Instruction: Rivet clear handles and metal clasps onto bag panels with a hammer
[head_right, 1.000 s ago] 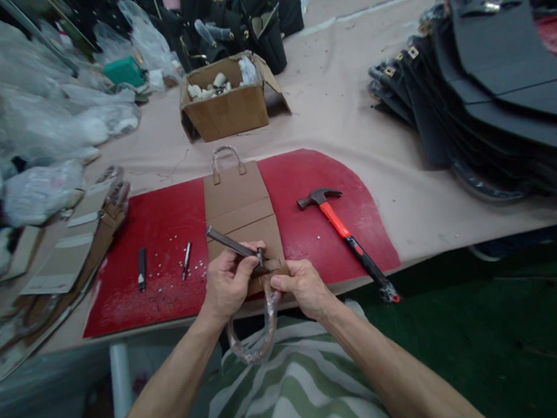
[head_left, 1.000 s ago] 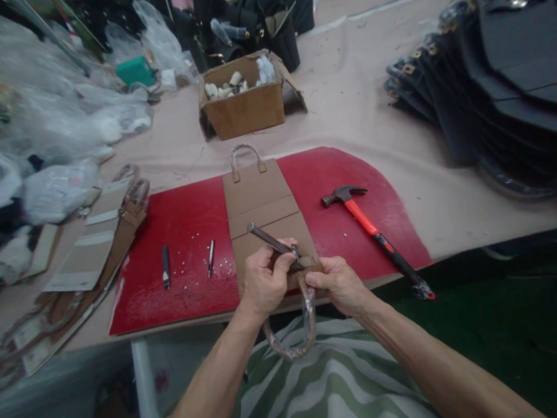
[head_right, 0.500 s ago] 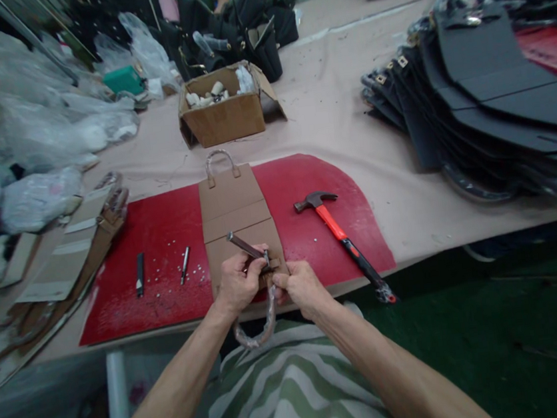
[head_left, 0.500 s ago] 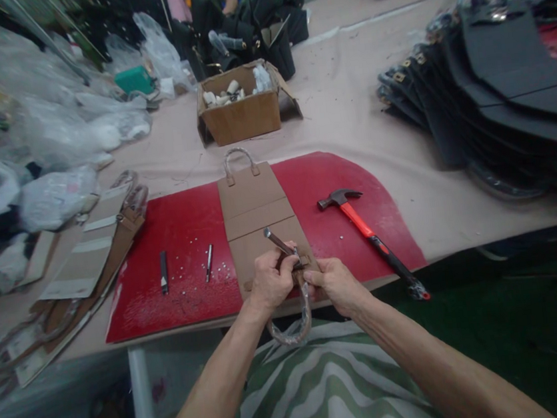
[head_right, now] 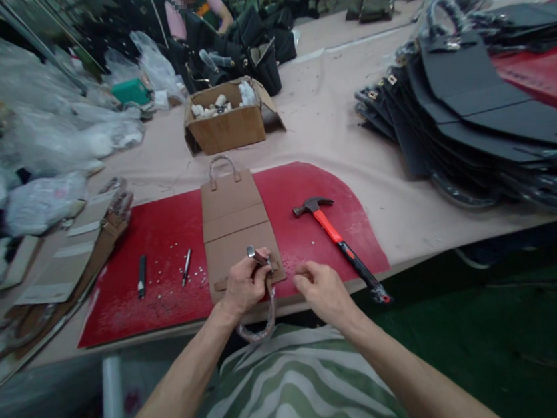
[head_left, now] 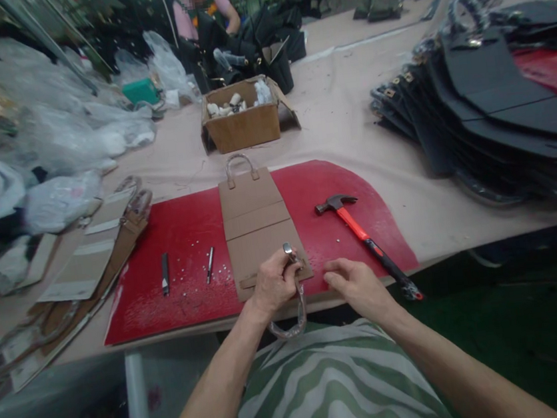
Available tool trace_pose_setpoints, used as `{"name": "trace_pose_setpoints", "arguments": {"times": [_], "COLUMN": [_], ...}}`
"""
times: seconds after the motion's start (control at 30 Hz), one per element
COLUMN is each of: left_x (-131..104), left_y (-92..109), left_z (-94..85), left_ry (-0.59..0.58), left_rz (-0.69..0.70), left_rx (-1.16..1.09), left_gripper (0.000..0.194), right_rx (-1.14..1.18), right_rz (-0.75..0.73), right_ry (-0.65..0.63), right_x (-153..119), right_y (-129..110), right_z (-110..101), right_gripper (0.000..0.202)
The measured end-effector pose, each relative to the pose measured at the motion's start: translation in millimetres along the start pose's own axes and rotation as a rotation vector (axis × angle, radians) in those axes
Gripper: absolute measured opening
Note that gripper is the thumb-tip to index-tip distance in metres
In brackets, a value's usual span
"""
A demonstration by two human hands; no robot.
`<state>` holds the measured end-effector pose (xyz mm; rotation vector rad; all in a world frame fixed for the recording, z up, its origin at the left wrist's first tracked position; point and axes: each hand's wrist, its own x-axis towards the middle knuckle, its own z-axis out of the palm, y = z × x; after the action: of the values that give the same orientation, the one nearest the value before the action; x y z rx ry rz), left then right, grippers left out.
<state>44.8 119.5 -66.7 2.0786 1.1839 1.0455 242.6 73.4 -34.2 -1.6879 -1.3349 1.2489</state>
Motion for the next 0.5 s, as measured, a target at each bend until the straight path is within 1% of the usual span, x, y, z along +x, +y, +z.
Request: {"name": "trace_pose_setpoints", "arguments": {"times": [0.07, 0.1, 0.13, 0.2, 0.23, 0.27, 0.3, 0.4, 0.47, 0.5], "left_x": [-0.7, -0.9, -1.0, -0.8, -0.5, -0.2, 0.0, 0.2, -0.1, -0.3], "left_y": [-0.9, -1.2, -1.3, -0.7, -0.1, 0.8, 1.6, 3.4, 3.4, 3.1], "left_z": [0.9, 1.3, 1.6, 2.0, 2.1, 2.1, 2.0, 1.8, 2.2, 2.5], "left_ry": [-0.004, -0.004, -0.002, 0.005, 0.006, 0.006, 0.004, 0.0, 0.009, 0.014], "left_rz": [0.028, 0.037, 0.043, 0.05, 0.052, 0.053, 0.053, 0.049, 0.046, 0.044], "left_rx": [0.011, 0.011, 0.007, -0.002, -0.005, -0.006, -0.008, -0.009, -0.01, -0.008], "left_gripper": [0.023, 0.024, 0.024, 0.026, 0.027, 0.028, 0.028, 0.027, 0.024, 0.023], "right_rx": [-0.294, -0.442, -0.581, -0.771, -0.786, -0.717, -0.588, -0.145, 0.0, 0.029], "right_rz": [-0.13, -0.171, -0.194, -0.193, -0.168, -0.113, -0.036, 0.18, 0.224, 0.217], "right_ry": [0.199, 0.284, 0.339, 0.362, 0.351, 0.325, 0.28, 0.074, -0.054, -0.086], "right_x": [4.7, 7.8, 11.3, 19.0, 23.2, 27.6, 32.1, 44.4, 47.5, 46.2], "right_y": [2.7, 3.8, 4.9, 6.7, 7.1, 6.9, 5.8, -4.8, -18.6, -27.3], "right_z": [-22.1, -33.1, -43.1, -58.3, -63.1, -66.0, -67.6, -67.2, -65.1, -64.0], "right_gripper": [0.025, 0.028, 0.029, 0.027, 0.022, 0.016, 0.013, 0.013, 0.008, 0.004]}}
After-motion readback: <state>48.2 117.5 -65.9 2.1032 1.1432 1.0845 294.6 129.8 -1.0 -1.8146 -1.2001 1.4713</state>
